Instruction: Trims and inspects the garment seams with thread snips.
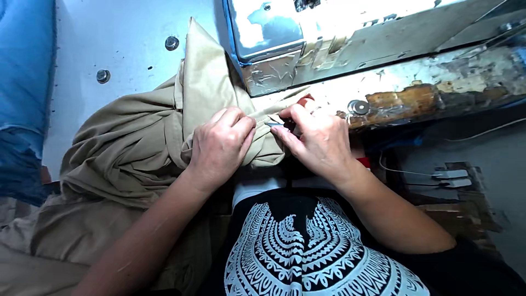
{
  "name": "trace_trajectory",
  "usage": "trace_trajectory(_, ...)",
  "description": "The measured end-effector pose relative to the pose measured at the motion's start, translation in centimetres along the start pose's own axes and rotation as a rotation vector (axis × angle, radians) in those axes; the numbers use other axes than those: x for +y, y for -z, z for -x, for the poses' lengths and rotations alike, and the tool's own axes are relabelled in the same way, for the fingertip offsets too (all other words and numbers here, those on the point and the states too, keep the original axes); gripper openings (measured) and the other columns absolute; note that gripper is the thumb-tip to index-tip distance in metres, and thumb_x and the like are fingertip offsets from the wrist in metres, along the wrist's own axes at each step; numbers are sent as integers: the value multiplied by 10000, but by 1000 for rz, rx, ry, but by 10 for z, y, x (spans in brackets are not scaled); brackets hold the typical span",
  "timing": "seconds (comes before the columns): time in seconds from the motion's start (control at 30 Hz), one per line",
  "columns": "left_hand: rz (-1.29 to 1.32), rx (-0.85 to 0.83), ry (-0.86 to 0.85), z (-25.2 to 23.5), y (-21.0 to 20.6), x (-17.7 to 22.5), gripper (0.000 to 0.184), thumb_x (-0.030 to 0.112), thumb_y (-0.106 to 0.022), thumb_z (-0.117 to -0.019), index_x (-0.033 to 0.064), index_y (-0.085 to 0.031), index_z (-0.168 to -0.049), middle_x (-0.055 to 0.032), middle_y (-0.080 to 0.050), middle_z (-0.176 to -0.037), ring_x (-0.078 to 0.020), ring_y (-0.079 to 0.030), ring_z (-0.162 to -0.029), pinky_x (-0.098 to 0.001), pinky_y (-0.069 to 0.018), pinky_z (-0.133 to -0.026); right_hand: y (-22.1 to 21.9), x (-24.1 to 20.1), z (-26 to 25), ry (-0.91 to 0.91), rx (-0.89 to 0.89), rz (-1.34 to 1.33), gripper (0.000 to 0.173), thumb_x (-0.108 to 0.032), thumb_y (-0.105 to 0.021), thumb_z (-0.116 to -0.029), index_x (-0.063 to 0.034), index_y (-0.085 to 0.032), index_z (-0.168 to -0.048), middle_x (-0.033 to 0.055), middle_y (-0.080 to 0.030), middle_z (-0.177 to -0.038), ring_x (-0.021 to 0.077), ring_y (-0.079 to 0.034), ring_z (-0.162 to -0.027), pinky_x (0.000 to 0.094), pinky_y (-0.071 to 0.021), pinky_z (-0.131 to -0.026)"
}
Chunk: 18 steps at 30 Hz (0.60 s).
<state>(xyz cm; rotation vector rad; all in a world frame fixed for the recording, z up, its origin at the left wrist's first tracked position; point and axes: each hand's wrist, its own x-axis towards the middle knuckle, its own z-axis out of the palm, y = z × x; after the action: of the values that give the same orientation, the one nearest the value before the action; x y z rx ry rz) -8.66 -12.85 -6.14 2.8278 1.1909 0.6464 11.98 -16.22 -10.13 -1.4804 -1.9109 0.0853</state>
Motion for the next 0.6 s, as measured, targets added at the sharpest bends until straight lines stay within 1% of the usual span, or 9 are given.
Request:
trace_trajectory(0.1, -86, -10, -22, -1, -7, 1, 152, 114, -621, -966, 39, -751, -945, -148, -695, -920, -317, -681, -818, -410, -514, -613, -1, 2, 1, -2, -11, -2, 305, -328, -634, -973, -38, -722, -1005, 151, -642, -810, 307, -623, -604, 435, -438, -485)
trace_trajectory(0.17, -69, -8, -28, -3, -9, 1, 159, 90, -602, -956, 23, -736, -903, -146, -699, -893, -312, -685, -809, -411, -514, -613, -1, 2, 1, -7, -20, -7, 302, -329, -638, -971, -42, -721, -1009, 152, -650, -843, 305, -627, -614, 434, -444, -490)
trace_trajectory(0.23, 12, 11, 23, -4, -9, -3, 171, 91, -578, -947, 22, -709, -862, -129, -696, -848, -266, -688, -782, -385, -523, -625, -1, 3, 0, -11, -34, -11, 307, -337, -634, -973, -44, -719, -1011, 150, -648, -842, 306, -627, -618, 434, -443, -493)
trace_trajectory(0.3, 112, 34, 114, -5, -5, -7, 159, 104, -572, -937, 38, -685, -846, -95, -653, -795, -178, -633, -710, -310, -486, -605, 0, 3, -1, -10, -51, -13, 319, -346, -624, -978, -41, -712, -1010, 147, -638, -836, 302, -624, -620, 434, -440, -491)
trace_trajectory(0.37, 163, 44, 144, -5, -2, -7, 150, 104, -571, -937, 36, -681, -861, -82, -624, -776, -139, -600, -691, -262, -461, -605, 2, 5, 0, -10, -66, -12, 319, -345, -615, -986, -42, -709, -1019, 140, -630, -847, 300, -624, -630, 433, -446, -489)
trace_trajectory(0.47, 199, 10, 151, -2, 5, -9, 165, 124, -558, -963, 44, -690, -906, -64, -628, -809, -98, -593, -709, -226, -467, -631, 3, 7, 0, -10, -77, -22, 326, -346, -607, -986, -40, -713, -1018, 155, -643, -860, 311, -629, -631, 448, -446, -499)
trace_trajectory(0.53, 195, -4, 134, -1, 8, -8, 167, 119, -554, -969, 38, -691, -920, -72, -633, -817, -107, -602, -718, -227, -475, -638, 6, 8, 1, -11, -80, -44, 317, -336, -618, -984, -39, -722, -1015, 156, -655, -873, 312, -641, -655, 454, -460, -514)
trace_trajectory(0.6, 182, 5, 99, 0, 9, -8, 156, 101, -558, -966, 24, -687, -926, -97, -641, -832, -142, -620, -736, -250, -487, -649, 10, 8, 1, -3, -76, -67, 301, -318, -624, -988, -35, -723, -1019, 157, -662, -874, 312, -650, -687, 458, -463, -525)
